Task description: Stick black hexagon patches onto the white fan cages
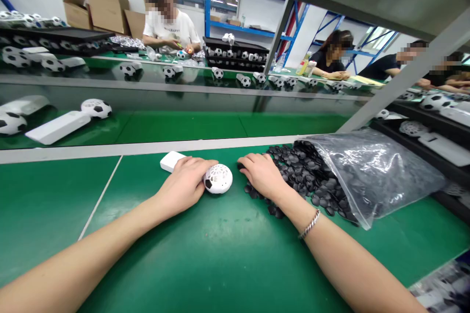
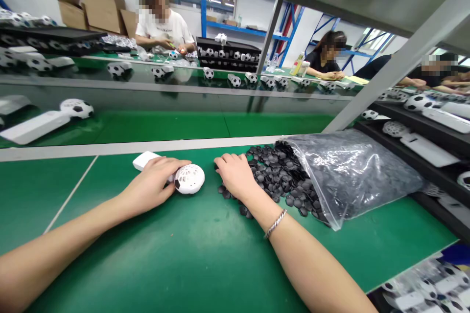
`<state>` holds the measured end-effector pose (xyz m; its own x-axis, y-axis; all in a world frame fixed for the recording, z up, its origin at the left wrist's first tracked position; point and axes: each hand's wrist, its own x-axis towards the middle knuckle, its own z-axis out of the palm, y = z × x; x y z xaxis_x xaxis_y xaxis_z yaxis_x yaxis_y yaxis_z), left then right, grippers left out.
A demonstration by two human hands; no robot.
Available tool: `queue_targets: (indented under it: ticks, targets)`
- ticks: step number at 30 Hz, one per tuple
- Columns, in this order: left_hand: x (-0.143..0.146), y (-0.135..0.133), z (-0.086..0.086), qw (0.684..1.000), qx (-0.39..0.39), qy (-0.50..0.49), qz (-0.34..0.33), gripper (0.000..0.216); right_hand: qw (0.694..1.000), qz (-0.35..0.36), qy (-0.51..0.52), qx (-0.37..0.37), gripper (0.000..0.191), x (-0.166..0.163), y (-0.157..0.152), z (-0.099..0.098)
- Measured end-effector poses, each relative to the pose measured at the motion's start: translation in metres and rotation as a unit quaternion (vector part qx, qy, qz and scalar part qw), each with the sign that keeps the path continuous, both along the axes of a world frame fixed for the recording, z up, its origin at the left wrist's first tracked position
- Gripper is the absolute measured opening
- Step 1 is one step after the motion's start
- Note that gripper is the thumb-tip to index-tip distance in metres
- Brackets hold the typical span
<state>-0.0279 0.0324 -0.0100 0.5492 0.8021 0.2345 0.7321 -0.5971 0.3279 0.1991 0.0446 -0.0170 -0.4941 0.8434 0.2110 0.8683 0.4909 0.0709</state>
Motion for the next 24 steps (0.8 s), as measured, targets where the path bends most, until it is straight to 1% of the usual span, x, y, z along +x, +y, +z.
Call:
queue_targets:
  ticks: [4,7,9,11,14,18,20,22,24]
  targets:
    - [0.0,0.001,-0.002,1.0,0.006,-0.003,-0.006,0.049,0.999,0.027,-0.016,0.001,0.016,-0.001,0.002,-0.003]
    - [0.0,0.002,-0.002,1.0,0.003,-0.009,-0.008,0.049,1.0,0.018,-0.012,0.008,0.02,-0.001,0.005,-0.005]
    - [-0.001,0.002,-0.002,1.0,-0.002,-0.013,-0.007,0.051,1.0,0.004,0.027,0.003,0.023,0.0,0.006,-0.007]
    - [-0.001,0.003,-0.003,1.0,-0.007,-0.017,-0.008,0.053,0.996,0.005,0.091,-0.016,0.028,0.002,0.007,-0.007]
    - [-0.003,0.005,-0.004,1.0,-0.009,-0.015,-0.01,0.054,0.976,0.042,0.202,-0.064,0.025,0.002,0.004,-0.002]
    - [-0.005,0.006,-0.005,1.0,-0.018,0.0,0.001,0.055,0.929,0.056,0.345,-0.121,0.011,-0.004,-0.007,0.011]
    - [-0.005,0.005,-0.004,1.0,-0.028,0.004,0.001,0.057,0.917,0.062,0.375,-0.126,0.007,-0.007,-0.014,0.017]
    - [-0.005,0.003,-0.001,0.999,-0.037,0.007,-0.01,0.06,0.913,0.073,0.38,-0.124,0.005,-0.011,-0.021,0.021]
    - [-0.005,0.001,0.002,0.999,-0.048,0.006,-0.023,0.062,0.906,0.078,0.392,-0.141,0.005,-0.014,-0.028,0.023]
